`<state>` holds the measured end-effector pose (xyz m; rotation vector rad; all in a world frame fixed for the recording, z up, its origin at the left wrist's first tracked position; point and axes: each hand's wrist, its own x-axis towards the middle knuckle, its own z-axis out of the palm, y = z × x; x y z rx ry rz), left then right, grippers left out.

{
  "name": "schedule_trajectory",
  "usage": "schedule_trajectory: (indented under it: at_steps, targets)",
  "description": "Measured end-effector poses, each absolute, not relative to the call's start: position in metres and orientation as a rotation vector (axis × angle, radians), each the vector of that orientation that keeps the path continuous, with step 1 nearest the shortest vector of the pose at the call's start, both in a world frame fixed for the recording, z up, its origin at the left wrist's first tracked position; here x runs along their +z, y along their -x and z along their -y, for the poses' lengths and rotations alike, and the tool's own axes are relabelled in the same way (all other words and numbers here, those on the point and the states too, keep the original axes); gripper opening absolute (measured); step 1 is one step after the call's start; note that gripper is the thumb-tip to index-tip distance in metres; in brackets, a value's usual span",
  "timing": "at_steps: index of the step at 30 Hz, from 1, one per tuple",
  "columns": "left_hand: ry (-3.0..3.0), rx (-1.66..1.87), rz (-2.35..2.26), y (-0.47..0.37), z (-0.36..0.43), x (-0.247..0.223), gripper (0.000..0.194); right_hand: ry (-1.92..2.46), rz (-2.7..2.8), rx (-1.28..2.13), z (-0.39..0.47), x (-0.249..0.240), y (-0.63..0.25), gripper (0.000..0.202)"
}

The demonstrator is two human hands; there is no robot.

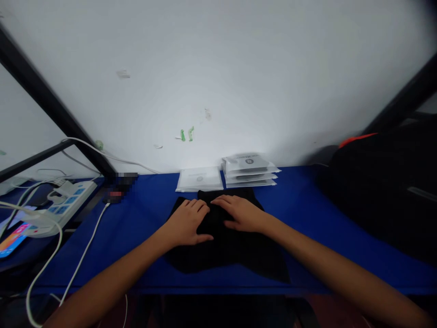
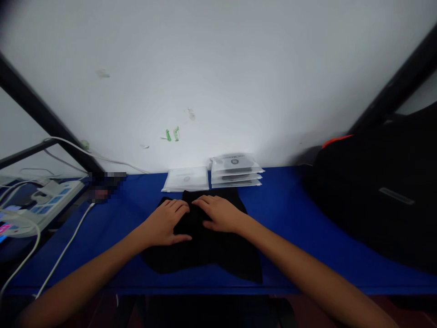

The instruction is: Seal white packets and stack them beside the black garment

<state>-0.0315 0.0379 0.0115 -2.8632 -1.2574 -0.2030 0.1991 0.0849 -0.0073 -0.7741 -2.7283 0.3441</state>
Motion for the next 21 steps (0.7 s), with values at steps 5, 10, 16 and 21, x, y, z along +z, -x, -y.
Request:
schedule_trajectory:
  at_steps: [5, 10, 16, 21]
  targets:
    - [2.697, -0.221, 1.312, 0.021, -0.04, 0.006, 0.027, 0.822, 2.647, 0.409, -0.088, -0.003, -0.197, 0.056]
    - [2.715, -0.585, 1.383, 0.022, -0.044, 0.012, 0.023, 0.598, 2.498, 0.426, -0.084, 0.006, -0.197, 0.063]
    - [3.26, -0.887, 1.171, 0.042, -0.076, 0.018, 0.026, 0.635, 2.603, 0.186, -0.084, 0.002, -0.193, 0.05]
    - [2.933, -0.636, 1.422, 0.08, -0.134, 0.0, 0.021, 0.685, 2.728, -0.158, -0.08, 0.004, -0.202, 0.03]
